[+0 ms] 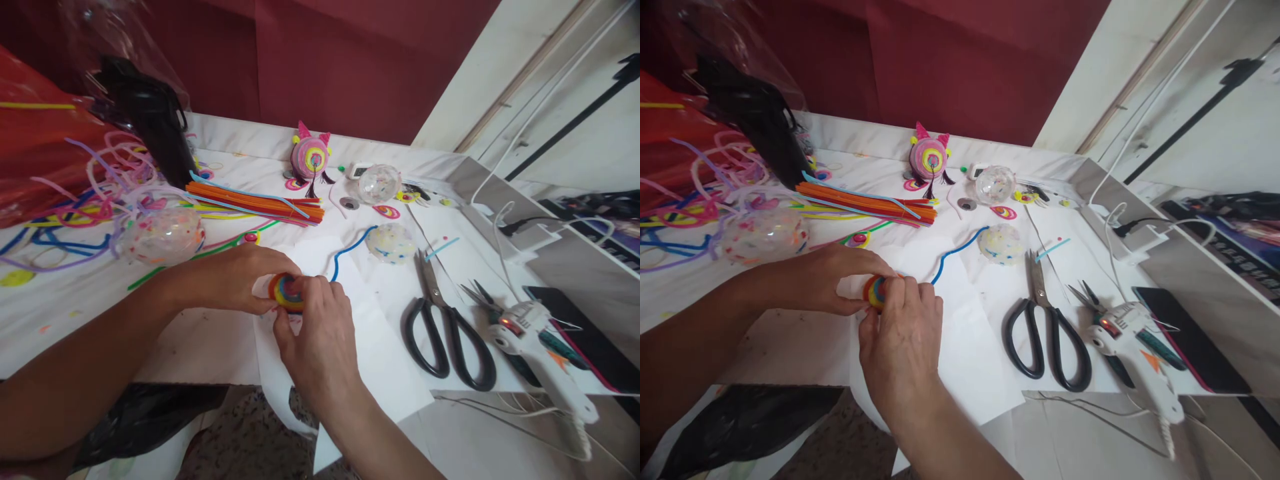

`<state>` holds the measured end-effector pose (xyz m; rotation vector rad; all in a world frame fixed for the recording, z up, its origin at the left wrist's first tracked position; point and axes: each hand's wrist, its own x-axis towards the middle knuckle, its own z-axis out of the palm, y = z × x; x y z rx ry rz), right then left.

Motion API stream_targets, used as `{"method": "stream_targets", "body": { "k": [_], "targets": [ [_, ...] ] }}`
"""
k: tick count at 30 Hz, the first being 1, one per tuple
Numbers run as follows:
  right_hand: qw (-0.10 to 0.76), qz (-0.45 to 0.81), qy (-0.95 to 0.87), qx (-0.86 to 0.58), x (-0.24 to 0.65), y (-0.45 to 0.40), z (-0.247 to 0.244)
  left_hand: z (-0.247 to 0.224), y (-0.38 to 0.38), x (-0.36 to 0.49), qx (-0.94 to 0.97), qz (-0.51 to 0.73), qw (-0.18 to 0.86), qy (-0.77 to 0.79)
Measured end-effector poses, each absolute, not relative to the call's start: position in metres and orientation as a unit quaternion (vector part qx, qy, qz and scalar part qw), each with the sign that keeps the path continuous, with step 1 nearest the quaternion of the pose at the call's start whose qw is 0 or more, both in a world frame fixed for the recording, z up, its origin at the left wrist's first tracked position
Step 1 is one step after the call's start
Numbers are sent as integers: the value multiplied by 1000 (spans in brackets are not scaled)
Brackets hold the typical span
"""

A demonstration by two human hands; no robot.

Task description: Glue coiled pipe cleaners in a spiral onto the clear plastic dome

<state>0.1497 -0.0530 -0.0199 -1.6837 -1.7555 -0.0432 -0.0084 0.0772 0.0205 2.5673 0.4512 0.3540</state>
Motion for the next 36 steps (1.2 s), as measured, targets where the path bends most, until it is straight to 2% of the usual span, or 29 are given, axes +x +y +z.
{"method": "stream_targets", "body": {
  "k": [8, 17, 30, 36],
  "targets": [
    [356, -8, -676, -645, 149, -53, -19, 16, 75, -14, 939, 151, 256, 171],
    [340, -9, -677, -653, 149, -52, -19, 9, 86, -23, 897, 170, 361, 193],
    [337, 24, -678, -653, 151, -50, -17, 8, 77, -18, 935, 181, 226, 203],
    [356, 48, -674, -646, 154, -50, -18, 9, 77, -21, 941, 148, 220, 210]
  ]
}}
